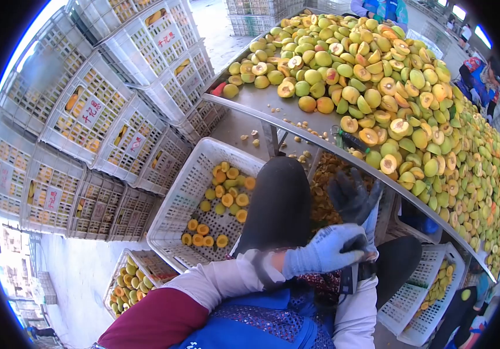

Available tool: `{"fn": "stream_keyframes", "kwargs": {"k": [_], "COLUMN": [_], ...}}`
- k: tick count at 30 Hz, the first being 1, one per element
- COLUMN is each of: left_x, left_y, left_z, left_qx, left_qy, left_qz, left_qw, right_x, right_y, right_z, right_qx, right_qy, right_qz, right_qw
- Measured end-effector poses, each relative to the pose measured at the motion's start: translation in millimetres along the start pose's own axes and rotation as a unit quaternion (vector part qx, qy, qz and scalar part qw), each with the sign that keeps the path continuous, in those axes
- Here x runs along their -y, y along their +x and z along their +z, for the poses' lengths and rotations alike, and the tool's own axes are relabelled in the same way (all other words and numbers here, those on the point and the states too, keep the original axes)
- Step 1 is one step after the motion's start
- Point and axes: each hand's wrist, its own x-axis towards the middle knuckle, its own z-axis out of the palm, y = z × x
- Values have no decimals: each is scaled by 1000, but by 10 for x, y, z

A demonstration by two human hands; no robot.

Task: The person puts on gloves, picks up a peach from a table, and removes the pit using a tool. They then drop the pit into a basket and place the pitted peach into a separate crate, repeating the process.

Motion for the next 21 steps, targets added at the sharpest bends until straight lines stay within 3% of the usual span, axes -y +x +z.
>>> {"fn": "stream_keyframes", "kwargs": {"k": [2,7,10,11,12,14,17,20,21], "left_x": [131,335,301,254,335,365,333,360,315], "left_y": [36,0,-40,-40,-29,-22,-29,-26,-18], "left_z": [-71,31,95,103,172,226,306,293,377], "left_qx": [-36,-29,-23,-3,-9,9,46,143,120], "left_qy": [76,106,1,-128,-247,-283,-323,-358,-439], "left_qz": [9,-10,-34,-106,-93,-85,-161,-268,-225], "left_qw": [996,994,999,986,964,955,932,883,862], "right_x": [33,84,-21,-18,-25,-78,-102,-91,-1], "right_y": [30,-17,76,66,31,-6,-200,-149,-194], "right_z": [-21,21,-246,-307,-322,-334,78,70,131], "right_qx": [75,105,284,276,266,251,117,79,122], "right_qy": [98,-39,-3,39,97,216,199,341,309], "right_qz": [0,-65,-163,-168,-163,-152,-57,-81,-123], "right_qw": [992,992,945,945,945,931,971,933,935]}}
